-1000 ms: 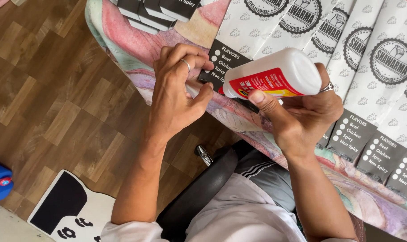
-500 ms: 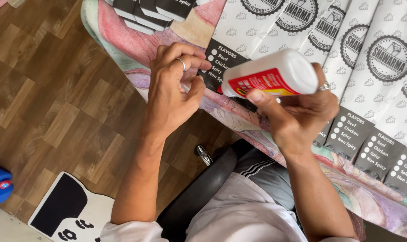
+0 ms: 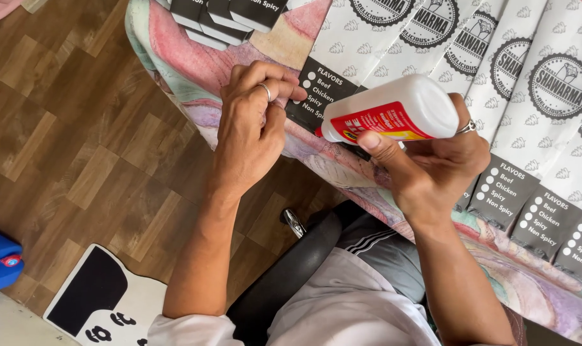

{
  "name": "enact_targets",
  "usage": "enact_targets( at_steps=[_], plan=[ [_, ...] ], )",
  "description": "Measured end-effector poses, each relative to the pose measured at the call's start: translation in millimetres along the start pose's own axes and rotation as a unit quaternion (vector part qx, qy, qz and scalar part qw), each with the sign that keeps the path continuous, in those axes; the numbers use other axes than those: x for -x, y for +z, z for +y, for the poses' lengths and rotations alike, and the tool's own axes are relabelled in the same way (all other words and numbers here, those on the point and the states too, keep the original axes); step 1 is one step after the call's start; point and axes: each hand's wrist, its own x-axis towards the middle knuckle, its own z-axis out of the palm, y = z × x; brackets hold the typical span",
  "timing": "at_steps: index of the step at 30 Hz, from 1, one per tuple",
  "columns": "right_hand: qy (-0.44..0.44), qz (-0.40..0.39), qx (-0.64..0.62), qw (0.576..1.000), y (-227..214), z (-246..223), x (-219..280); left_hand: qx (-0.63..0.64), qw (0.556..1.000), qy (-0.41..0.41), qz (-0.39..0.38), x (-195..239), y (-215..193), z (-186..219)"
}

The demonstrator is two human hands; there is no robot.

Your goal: The person arranges several printed paper strips on a table, then applies glue from a bottle along the edge of one strip and presses it down to adhere it to the surface.

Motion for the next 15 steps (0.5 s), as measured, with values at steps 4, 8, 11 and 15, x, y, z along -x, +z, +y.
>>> enact_targets(
  at_steps=[4,8,11,15],
  plan=[
    [-0.047,-0.009,-0.040,0.998,18.2,6.8,-11.3,-0.002,1.000,-0.010,-0.009,-1.1,-0.5,0.8],
    [-0.050,-0.053,-0.071,0.995,39.3,-4.2,-21.7,-0.009,1.000,-0.017,-0.010,0.8,1.5,-3.4],
    [-0.014,-0.055,-0.071,0.996,37.5,-9.0,-19.5,-0.006,1.000,-0.018,-0.008,0.0,0.6,-2.4],
    [-0.008,-0.034,-0.005,0.999,9.4,-9.8,-9.5,0.003,1.000,-0.009,0.006,0.4,1.2,1.8]
  ],
)
